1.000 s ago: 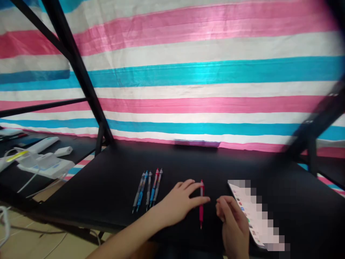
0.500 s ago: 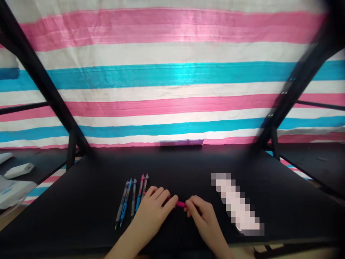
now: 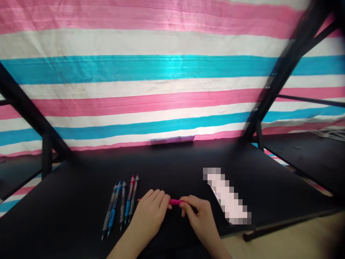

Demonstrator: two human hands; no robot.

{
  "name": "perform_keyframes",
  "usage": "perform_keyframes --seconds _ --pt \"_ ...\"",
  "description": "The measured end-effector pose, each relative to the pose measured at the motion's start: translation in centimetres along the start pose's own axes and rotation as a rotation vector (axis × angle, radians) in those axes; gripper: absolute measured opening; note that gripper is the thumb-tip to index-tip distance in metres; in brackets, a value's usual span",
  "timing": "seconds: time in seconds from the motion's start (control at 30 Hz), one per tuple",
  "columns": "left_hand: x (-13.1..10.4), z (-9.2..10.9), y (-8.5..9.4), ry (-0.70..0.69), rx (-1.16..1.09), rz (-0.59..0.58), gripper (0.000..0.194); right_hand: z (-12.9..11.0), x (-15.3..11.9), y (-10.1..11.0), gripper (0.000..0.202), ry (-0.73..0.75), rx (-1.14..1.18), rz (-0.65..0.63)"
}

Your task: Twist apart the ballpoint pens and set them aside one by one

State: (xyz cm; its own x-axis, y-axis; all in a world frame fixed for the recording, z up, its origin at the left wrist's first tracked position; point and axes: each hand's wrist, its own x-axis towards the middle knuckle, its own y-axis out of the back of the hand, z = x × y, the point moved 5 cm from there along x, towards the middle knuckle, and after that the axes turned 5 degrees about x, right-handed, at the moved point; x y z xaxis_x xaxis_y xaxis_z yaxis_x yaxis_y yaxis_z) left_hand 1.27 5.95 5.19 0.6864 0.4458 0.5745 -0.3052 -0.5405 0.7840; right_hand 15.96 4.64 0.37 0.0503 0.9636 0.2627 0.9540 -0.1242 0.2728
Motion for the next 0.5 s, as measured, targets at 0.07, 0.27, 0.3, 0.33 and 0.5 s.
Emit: perform_keyframes --seconds 0.07,0.27,0.3,0.33,0.5 --pt "-0.1 -0.4 0.2 -0.011 -0.031 0.000 0.031 0.0 0.0 0.0 0.028 -0.009 0.013 0.013" --pt "-2.4 -2.8 1.2 0.500 -0.375 0.185 0.045 0.9 0.1 0.6 0.023 -0.109 0.154 0.074" --pt "-3.3 -3.1 0.9 0.702 -0.535 0.259 0.051 0.8 0.2 0.5 0.022 -0.113 0.162 0.071" --pt "-4.3 -3.2 0.3 0.900 -0.738 0.321 0.056 0.7 0.1 0.4 0.020 -0.111 0.165 0.065" --pt "-6.8 -1.1 -3.0 1.479 -1.441 0.491 0.041 -0.7 -0.7 0.6 0.015 -0.004 0.088 0.065"
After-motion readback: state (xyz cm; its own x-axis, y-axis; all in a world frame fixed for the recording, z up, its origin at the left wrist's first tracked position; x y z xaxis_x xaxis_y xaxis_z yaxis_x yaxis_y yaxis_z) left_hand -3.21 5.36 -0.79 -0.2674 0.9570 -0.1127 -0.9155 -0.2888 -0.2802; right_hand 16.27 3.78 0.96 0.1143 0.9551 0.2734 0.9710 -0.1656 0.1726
